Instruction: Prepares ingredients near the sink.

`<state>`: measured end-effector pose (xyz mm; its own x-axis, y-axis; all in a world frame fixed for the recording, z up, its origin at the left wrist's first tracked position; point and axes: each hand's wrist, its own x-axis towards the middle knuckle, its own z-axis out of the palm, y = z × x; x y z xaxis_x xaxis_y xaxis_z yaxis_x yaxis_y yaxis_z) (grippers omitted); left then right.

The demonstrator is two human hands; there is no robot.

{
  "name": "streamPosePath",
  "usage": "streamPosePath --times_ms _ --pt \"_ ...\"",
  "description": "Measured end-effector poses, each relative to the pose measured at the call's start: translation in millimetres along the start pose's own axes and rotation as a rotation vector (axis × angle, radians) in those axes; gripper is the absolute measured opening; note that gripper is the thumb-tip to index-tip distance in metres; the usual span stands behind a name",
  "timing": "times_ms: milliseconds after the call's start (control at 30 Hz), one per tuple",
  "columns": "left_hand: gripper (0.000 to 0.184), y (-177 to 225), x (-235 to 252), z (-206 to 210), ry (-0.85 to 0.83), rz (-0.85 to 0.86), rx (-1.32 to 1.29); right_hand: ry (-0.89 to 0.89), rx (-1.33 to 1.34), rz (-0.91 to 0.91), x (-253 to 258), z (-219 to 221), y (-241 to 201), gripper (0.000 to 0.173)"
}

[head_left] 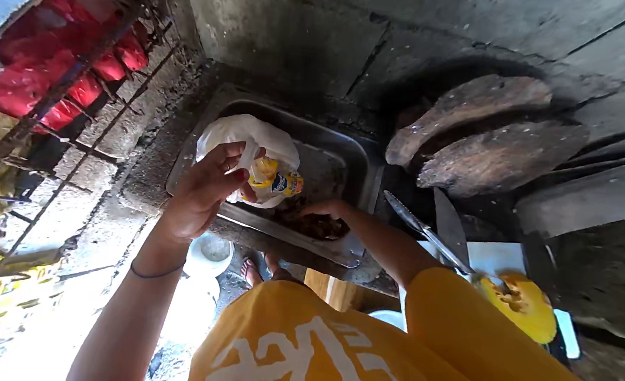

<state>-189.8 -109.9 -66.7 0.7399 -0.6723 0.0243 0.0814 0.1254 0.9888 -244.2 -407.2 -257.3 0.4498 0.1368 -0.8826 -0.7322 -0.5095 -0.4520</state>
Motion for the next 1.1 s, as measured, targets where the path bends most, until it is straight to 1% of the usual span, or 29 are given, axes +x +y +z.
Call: streamPosePath --times_ms 67,133,300,367,467,567,633,733,800,833,867,900,933,1000,1033,1067,1100 --pt "0.040 1 1 2 0.017 0.012 -0.019 -0.003 0.138 0.014 7 -7 7 0.049" --pt "0.041 0 3 3 0.017 0.043 -0.041 -0.019 0.231 -0.013 9 -9 8 0.043" --pt "0.039 -3 8 7 0.004 0.087 -0.042 -0.034 0.516 -0.132 -11 -11 9 0.030" --pt "0.040 -5 8 6 -0.003 0.092 -0.041 -0.039 0.696 -0.114 -25 -12 6 0.025" --pt "0.039 -8 8 5 -0.017 0.107 -0.055 -0.053 0.958 -0.132 -44 -10 11 0.036" --pt "0.037 -9 9 7 -0.023 0.112 -0.057 0.068 1.114 -0.202 -69 -3 15 0.039" --pt "0.037 -8 10 8 -0.026 0.104 -0.044 0.152 1.139 -0.232 -85 -1 15 0.039" --pt "0.036 -6 11 9 -0.027 0.099 -0.012 0.180 1.052 -0.250 -105 -6 5 0.045" --pt "0.036 -6 14 6 -0.050 0.103 -0.019 0.137 0.982 -0.320 -114 -10 -12 0.046" --pt "0.036 -7 15 5 -0.055 0.105 -0.030 0.102 0.960 -0.358 -121 -10 -28 0.047" --pt "0.036 -7 17 5 -0.056 0.104 -0.042 0.029 0.967 -0.415 -127 -7 -50 0.047" --pt "0.038 -7 19 5 -0.054 0.103 -0.058 -0.108 0.983 -0.503 -126 -4 -74 0.048" --pt "0.040 -5 21 5 -0.050 0.107 -0.080 -0.197 0.993 -0.585 -120 -1 -99 0.048" --pt "0.045 2 25 8 -0.025 0.121 -0.142 -0.267 1.019 -0.671 -97 9 -150 0.044" --pt "0.049 8 26 10 0.007 0.120 -0.166 -0.254 1.016 -0.656 -82 13 -172 0.043" --pt "0.050 15 27 10 0.046 0.114 -0.182 -0.198 0.956 -0.616 -68 16 -192 0.042" --pt "0.048 19 29 10 0.087 0.106 -0.189 -0.097 0.823 -0.555 -56 18 -207 0.041"
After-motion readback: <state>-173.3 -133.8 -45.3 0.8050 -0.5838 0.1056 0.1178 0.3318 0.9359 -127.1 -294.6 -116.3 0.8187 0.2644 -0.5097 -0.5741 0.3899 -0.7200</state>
